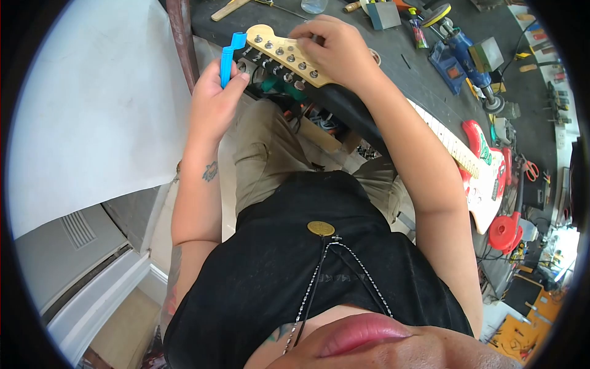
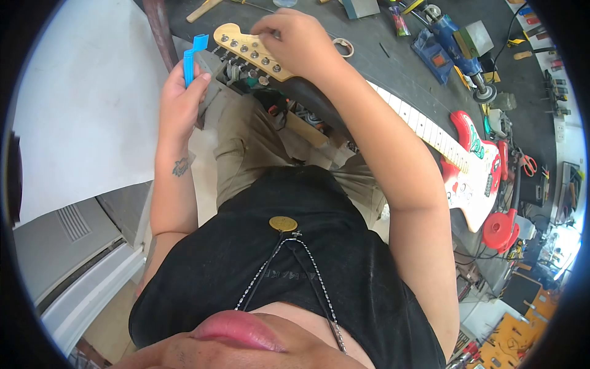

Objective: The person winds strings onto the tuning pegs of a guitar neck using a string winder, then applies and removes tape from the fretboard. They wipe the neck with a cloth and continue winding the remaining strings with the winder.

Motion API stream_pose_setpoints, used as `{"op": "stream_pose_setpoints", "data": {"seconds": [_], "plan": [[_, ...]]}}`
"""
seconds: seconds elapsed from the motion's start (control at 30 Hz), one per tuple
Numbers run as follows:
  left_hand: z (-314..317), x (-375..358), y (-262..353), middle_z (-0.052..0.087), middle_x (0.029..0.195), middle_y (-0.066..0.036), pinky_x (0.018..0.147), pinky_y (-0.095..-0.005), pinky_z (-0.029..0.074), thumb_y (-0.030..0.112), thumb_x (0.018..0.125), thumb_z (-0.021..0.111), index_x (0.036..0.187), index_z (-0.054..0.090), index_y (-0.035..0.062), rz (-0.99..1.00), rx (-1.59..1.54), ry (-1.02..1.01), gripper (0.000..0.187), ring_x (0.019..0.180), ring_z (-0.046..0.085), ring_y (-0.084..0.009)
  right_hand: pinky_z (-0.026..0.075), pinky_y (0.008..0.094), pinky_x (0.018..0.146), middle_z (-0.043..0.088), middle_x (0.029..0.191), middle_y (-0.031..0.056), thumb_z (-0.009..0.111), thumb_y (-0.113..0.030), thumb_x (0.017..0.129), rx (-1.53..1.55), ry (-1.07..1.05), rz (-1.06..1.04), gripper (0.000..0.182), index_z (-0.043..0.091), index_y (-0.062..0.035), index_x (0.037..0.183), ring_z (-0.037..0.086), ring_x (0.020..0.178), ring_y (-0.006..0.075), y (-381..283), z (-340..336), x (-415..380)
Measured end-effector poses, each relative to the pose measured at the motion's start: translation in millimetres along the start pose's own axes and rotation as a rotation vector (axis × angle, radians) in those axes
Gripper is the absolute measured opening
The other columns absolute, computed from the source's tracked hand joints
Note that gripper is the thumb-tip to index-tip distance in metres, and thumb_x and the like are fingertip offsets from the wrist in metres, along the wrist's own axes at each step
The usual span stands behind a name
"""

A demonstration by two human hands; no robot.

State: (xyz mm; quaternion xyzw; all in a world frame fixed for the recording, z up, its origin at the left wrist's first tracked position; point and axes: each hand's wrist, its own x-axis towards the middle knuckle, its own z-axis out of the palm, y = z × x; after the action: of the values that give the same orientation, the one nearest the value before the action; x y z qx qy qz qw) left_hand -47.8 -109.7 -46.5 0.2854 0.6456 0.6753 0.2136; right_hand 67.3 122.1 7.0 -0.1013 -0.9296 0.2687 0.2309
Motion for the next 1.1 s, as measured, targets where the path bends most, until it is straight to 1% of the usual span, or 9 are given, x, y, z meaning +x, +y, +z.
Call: {"op": "stream_pose_setpoints", "data": {"seconds": [0.07,0.2,0.27,0.43,0.5,0.6,0.73,1.03,1.1], "plan": [[8,-1,0,0.051,0.081,0.007,0.060,-0.0229,0.033,0.007,0.101,0.068,0.100,0.057,0.0108,0.002,-0.009,0.004,0.012,0.068,0.044,-0.0031,0.054,0.0344,0.076,0.071,0.098,0.0064,0.075,-0.015,0.096,-0.011,-0.022,-0.134,0.020,0.081,-0.0104,0.115,0.065,0.081,0.0186,-4,5,8],[5,-5,0,0.053,0.084,0.006,0.070,-0.0250,0.039,0.011,0.097,0.072,0.097,0.059,0.0076,-0.041,-0.037,-0.005,0.013,0.079,0.048,-0.0048,0.055,0.0340,0.078,0.074,0.098,0.0069,0.076,-0.015,0.097,0.016,-0.035,-0.176,0.020,0.081,-0.0097,0.115,0.068,0.084,0.0171,2,18,13],[-2,-6,-2,0.053,0.084,0.006,0.070,-0.0251,0.039,0.011,0.097,0.072,0.098,0.059,0.0076,-0.055,-0.023,0.001,0.014,0.079,0.048,-0.0051,0.058,0.0384,0.085,0.078,0.102,0.0113,0.076,-0.017,0.096,0.206,-0.086,0.151,0.019,0.082,-0.0098,0.112,0.074,0.094,0.0258,0,19,11],[8,0,1,0.052,0.079,0.005,0.062,-0.0237,0.036,0.008,0.100,0.070,0.101,0.056,0.0096,-0.070,0.020,0.002,0.014,0.068,0.046,-0.0048,0.058,0.0354,0.084,0.079,0.097,0.0104,0.077,-0.017,0.098,0.324,-0.158,0.215,0.019,0.082,-0.0090,0.115,0.074,0.091,0.0185,3,13,9],[18,8,2,0.066,0.090,0.000,0.072,-0.0270,0.048,0.013,0.097,0.073,0.096,0.059,0.0068,-0.015,-0.084,0.068,0.015,0.080,0.060,-0.0084,0.054,0.0280,0.078,0.076,0.092,0.0006,0.080,-0.012,0.097,0.361,-0.134,0.212,0.018,0.080,-0.0069,0.114,0.068,0.087,0.0078,5,15,9],[35,31,-1,0.072,0.090,-0.004,0.072,-0.0292,0.053,0.015,0.097,0.074,0.095,0.059,0.0051,0.161,-0.055,0.103,0.018,0.079,0.068,-0.0116,0.053,0.0264,0.076,0.075,0.092,-0.0011,0.081,-0.008,0.095,0.516,-0.155,0.168,0.020,0.078,-0.0059,0.115,0.065,0.086,0.0062,12,18,9],[41,48,15,0.073,0.097,-0.009,0.072,-0.0273,0.055,0.011,0.100,0.073,0.102,0.057,0.0055,0.050,0.146,0.078,0.016,0.079,0.069,-0.0138,0.053,0.0263,0.076,0.075,0.093,-0.0016,0.083,-0.006,0.093,0.619,-0.140,0.120,0.025,0.076,-0.0060,0.116,0.064,0.084,0.0064,8,15,8],[35,62,23,0.074,0.083,-0.007,0.062,-0.0255,0.053,0.015,0.094,0.078,0.092,0.066,0.0039,-0.237,-0.162,-0.117,0.017,0.070,0.068,-0.0124,0.054,0.0285,0.077,0.076,0.092,0.0030,0.086,-0.001,0.084,0.372,-0.092,0.021,0.037,0.064,-0.0051,0.114,0.068,0.085,0.0097,-10,0,5],[30,63,23,0.075,0.086,-0.007,0.064,-0.0247,0.053,0.013,0.093,0.079,0.095,0.066,0.0045,-0.279,-0.214,-0.188,0.015,0.073,0.068,-0.0116,0.057,0.0341,0.077,0.077,0.092,0.0089,0.083,-0.005,0.084,0.393,-0.067,0.008,0.026,0.070,-0.0034,0.107,0.073,0.084,0.0187,-13,-1,4]]}}
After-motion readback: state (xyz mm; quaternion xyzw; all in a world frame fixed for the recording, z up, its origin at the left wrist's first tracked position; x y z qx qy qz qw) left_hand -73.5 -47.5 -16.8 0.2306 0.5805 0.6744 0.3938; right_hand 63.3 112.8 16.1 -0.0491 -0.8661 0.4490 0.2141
